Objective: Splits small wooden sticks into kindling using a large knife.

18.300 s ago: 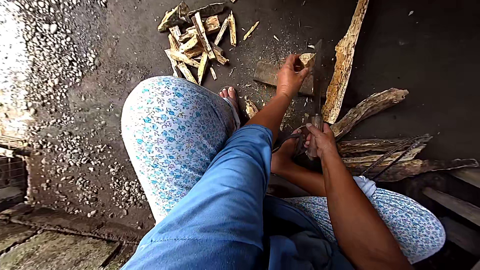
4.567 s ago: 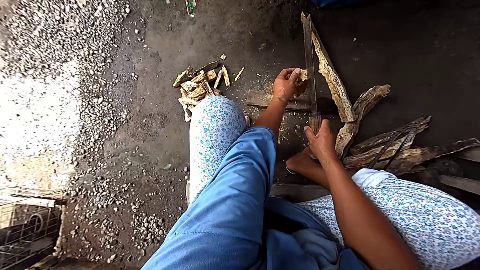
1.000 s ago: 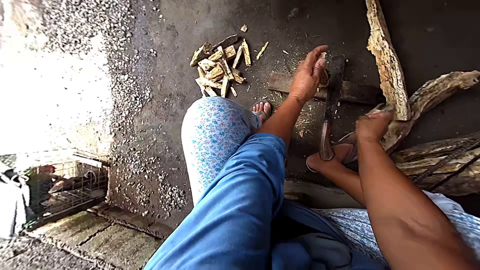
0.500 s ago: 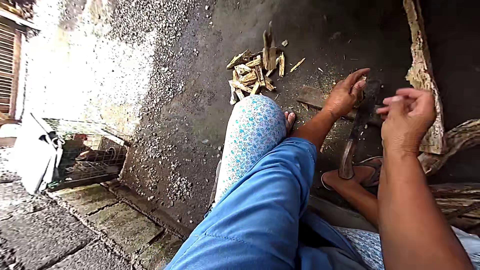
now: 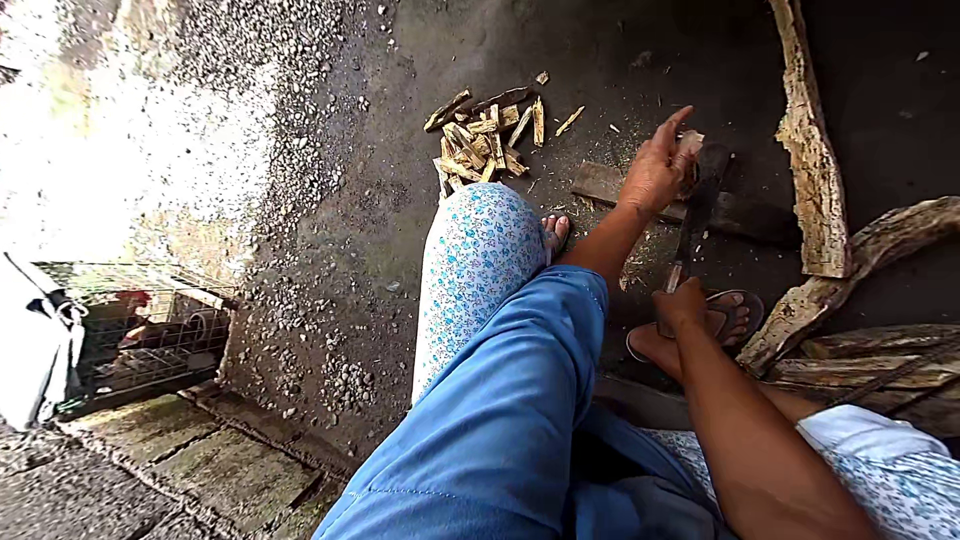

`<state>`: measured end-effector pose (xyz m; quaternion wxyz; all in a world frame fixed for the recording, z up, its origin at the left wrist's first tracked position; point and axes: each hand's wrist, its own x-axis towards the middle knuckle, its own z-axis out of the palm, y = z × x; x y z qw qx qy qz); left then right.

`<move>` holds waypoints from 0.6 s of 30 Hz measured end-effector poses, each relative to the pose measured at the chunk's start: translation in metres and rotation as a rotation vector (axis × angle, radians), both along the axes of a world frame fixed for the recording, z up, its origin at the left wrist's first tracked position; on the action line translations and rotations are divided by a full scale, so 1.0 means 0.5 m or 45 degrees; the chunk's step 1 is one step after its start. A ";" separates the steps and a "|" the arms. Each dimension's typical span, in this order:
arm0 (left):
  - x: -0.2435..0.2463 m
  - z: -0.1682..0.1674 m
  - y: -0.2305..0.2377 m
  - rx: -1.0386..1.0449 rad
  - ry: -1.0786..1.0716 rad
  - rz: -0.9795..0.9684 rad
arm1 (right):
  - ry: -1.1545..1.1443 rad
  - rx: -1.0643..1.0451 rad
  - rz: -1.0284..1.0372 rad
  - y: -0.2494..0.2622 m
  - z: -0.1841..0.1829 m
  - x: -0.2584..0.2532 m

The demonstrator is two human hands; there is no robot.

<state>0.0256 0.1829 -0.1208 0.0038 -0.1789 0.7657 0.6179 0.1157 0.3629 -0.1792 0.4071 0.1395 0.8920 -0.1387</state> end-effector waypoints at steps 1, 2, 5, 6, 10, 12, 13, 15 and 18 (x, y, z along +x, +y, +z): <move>-0.001 0.001 -0.003 0.019 -0.029 0.038 | -0.013 -0.020 -0.051 0.002 0.007 -0.003; -0.003 0.000 -0.005 0.038 -0.069 0.091 | -0.009 -0.062 -0.111 0.007 0.010 -0.005; -0.009 -0.008 -0.014 0.079 -0.173 0.252 | 0.075 -0.247 -0.313 0.039 -0.002 -0.003; -0.009 -0.010 -0.017 0.087 -0.192 0.293 | 0.087 -0.315 -0.383 0.048 -0.004 -0.002; -0.008 -0.031 -0.028 0.047 -0.192 0.343 | -0.029 -0.637 -0.809 0.055 0.055 0.001; -0.011 -0.046 -0.031 0.031 -0.174 0.333 | -0.057 -0.741 -0.971 0.066 0.079 -0.002; -0.014 -0.056 -0.030 0.063 -0.135 0.313 | -0.045 -0.758 -1.025 0.075 0.081 -0.002; -0.017 -0.054 -0.018 0.088 -0.056 0.172 | 0.025 -0.671 -1.006 0.095 0.073 -0.004; -0.020 -0.035 0.016 0.003 0.032 -0.057 | 0.185 -0.528 -0.770 0.107 0.082 -0.004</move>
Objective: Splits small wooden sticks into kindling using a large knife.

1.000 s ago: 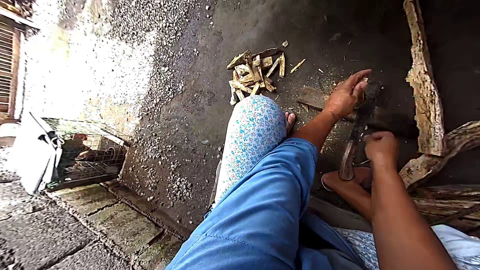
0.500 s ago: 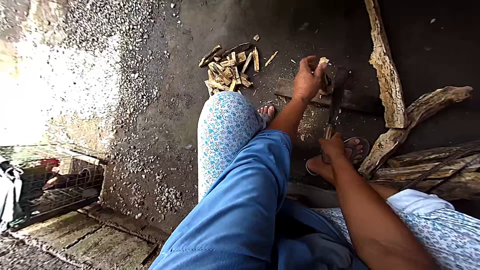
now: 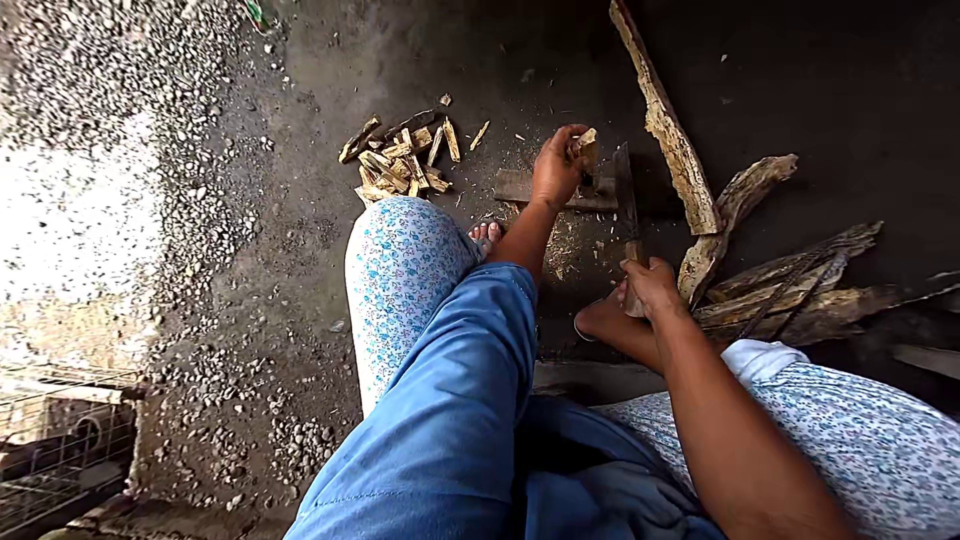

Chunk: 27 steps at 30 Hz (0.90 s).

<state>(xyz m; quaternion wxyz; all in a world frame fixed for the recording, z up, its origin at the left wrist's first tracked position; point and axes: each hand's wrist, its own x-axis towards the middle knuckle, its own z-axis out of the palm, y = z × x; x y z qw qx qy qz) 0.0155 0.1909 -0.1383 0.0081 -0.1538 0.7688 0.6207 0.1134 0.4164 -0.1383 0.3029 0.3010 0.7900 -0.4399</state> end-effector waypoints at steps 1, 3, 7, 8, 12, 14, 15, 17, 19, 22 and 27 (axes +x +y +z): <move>0.003 0.002 0.008 -0.008 -0.008 -0.035 | 0.045 0.018 0.024 -0.006 0.015 0.005; 0.010 -0.002 0.017 -0.011 -0.055 -0.015 | 0.179 0.040 0.065 -0.025 0.055 0.015; 0.008 -0.008 0.016 0.071 -0.045 0.000 | 0.584 0.083 0.266 -0.051 0.141 0.009; 0.005 -0.009 0.019 0.086 -0.035 -0.041 | 0.690 0.112 0.327 -0.055 0.161 0.006; -0.004 -0.006 0.041 -0.022 0.013 -0.180 | 1.062 0.264 0.495 -0.058 0.208 0.001; -0.006 -0.003 0.047 -0.032 0.005 -0.177 | 1.112 0.303 0.504 -0.056 0.206 0.005; -0.006 -0.002 0.049 -0.012 -0.010 -0.163 | 1.100 0.309 0.495 -0.053 0.198 0.009; -0.008 -0.001 0.051 0.015 -0.038 -0.133 | 1.017 0.327 0.477 -0.046 0.174 0.014; -0.010 -0.001 0.051 0.006 -0.062 -0.126 | 0.883 0.378 0.497 -0.039 0.151 0.015; -0.012 0.004 0.049 0.009 -0.079 -0.140 | 0.607 0.469 0.620 -0.030 0.136 0.007; -0.003 -0.018 0.050 0.120 0.015 -0.146 | 0.534 0.548 0.628 -0.037 0.129 0.006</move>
